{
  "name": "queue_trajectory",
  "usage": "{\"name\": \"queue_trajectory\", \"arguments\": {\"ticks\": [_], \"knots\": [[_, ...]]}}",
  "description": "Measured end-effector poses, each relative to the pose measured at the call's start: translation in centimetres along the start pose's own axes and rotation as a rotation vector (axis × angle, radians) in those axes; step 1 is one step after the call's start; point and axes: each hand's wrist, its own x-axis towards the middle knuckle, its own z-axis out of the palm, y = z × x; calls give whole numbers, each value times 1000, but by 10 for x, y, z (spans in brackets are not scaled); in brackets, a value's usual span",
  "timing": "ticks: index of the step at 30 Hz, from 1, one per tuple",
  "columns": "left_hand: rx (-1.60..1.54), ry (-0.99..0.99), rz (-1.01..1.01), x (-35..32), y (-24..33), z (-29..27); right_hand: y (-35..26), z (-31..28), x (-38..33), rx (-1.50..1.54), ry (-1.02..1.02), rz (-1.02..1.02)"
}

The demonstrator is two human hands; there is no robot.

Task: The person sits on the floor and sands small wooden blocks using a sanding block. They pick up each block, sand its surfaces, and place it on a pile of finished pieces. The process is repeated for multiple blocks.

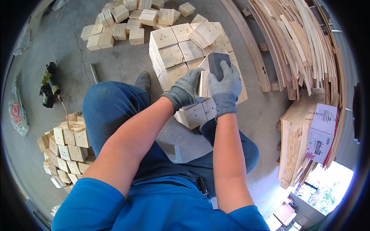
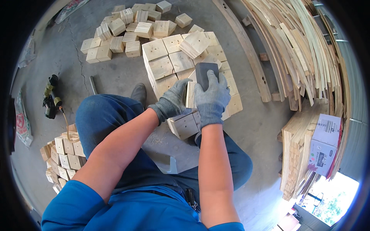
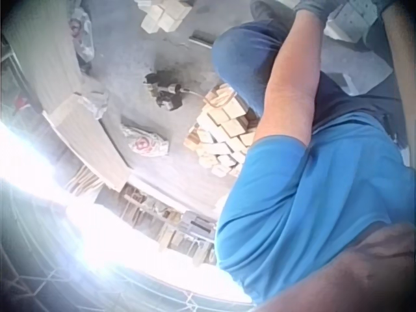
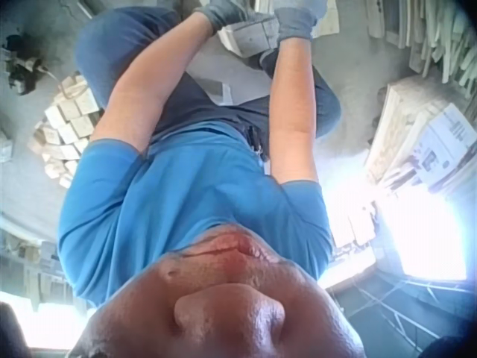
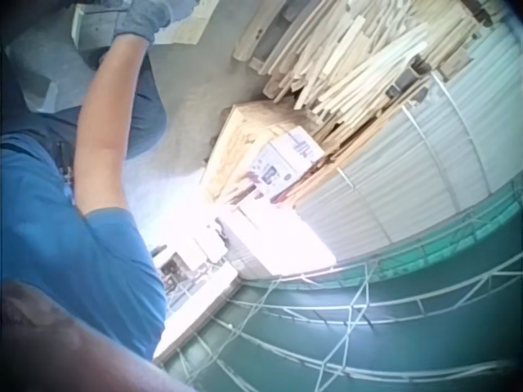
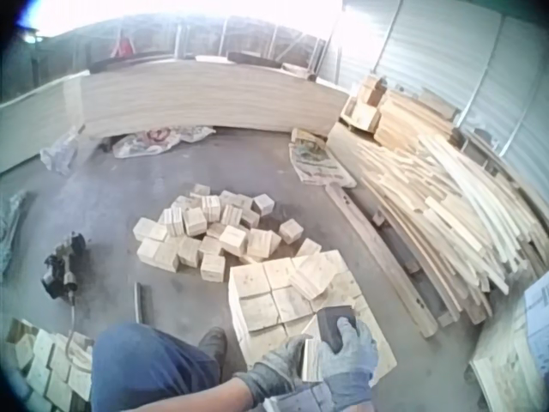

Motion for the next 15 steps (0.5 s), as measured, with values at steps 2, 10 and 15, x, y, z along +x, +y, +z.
{"name": "queue_trajectory", "arguments": {"ticks": [2, 10, 15], "knots": [[-37, -3, -23, -1, 1, 0, -4, -3, 8, -16, -23, 32], [57, -48, -19, -2, 14, -8, 21, -1, -75, -22, 106, -99], [70, -36, -11, -1, 13, -7, 28, -11, -139, 55, 69, -88]]}}
